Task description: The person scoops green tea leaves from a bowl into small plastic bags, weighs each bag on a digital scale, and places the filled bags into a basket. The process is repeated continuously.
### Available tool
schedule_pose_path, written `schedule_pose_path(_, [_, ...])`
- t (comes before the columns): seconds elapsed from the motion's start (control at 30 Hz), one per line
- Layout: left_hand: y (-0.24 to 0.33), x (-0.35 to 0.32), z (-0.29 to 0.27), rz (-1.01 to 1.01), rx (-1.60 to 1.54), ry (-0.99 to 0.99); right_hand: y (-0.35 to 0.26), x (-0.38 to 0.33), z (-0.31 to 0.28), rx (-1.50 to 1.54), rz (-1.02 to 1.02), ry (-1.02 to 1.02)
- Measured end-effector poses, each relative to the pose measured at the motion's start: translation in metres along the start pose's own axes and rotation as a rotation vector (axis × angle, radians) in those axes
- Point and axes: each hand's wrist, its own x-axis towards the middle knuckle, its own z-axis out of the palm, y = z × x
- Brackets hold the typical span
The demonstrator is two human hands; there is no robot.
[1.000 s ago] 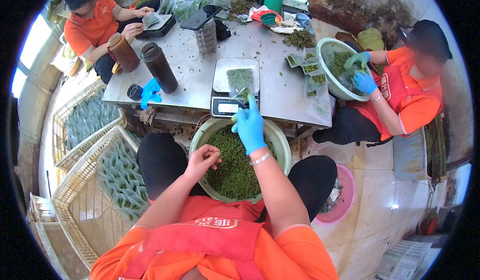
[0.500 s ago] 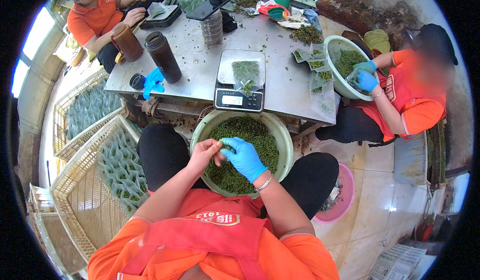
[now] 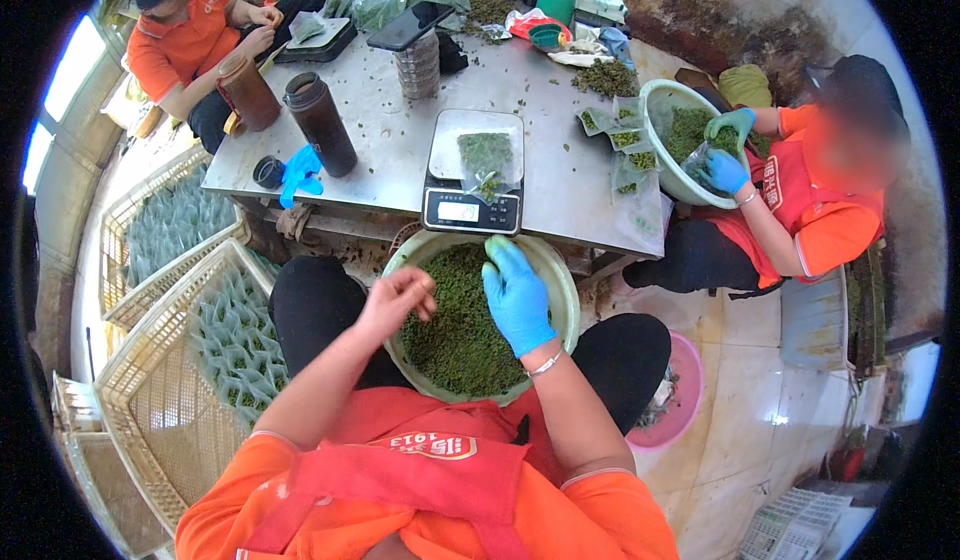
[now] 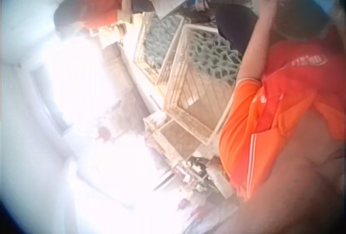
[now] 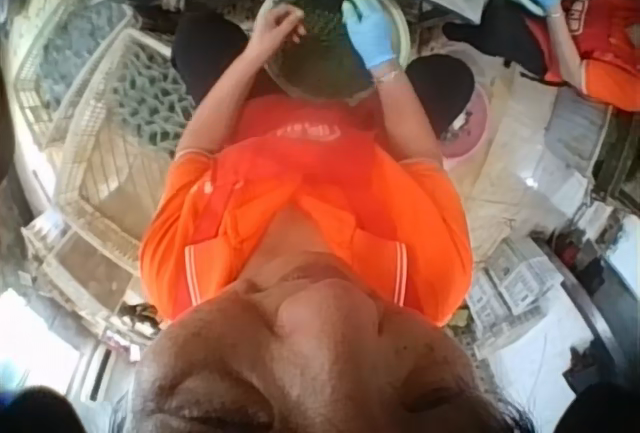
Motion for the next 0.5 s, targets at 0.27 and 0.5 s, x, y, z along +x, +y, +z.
schedule_pose_path(0.27, [0.012,0.06,-0.073,0.196,-0.068,0.428,0.002,0.081,0.021,-0.481,-0.121,0.026])
schedule_pose_path(0.5, [0.019,0.053,-0.047,0.496,0.969,0.548,-0.017,0.126,0.027,-0.608,-0.251,-0.04])
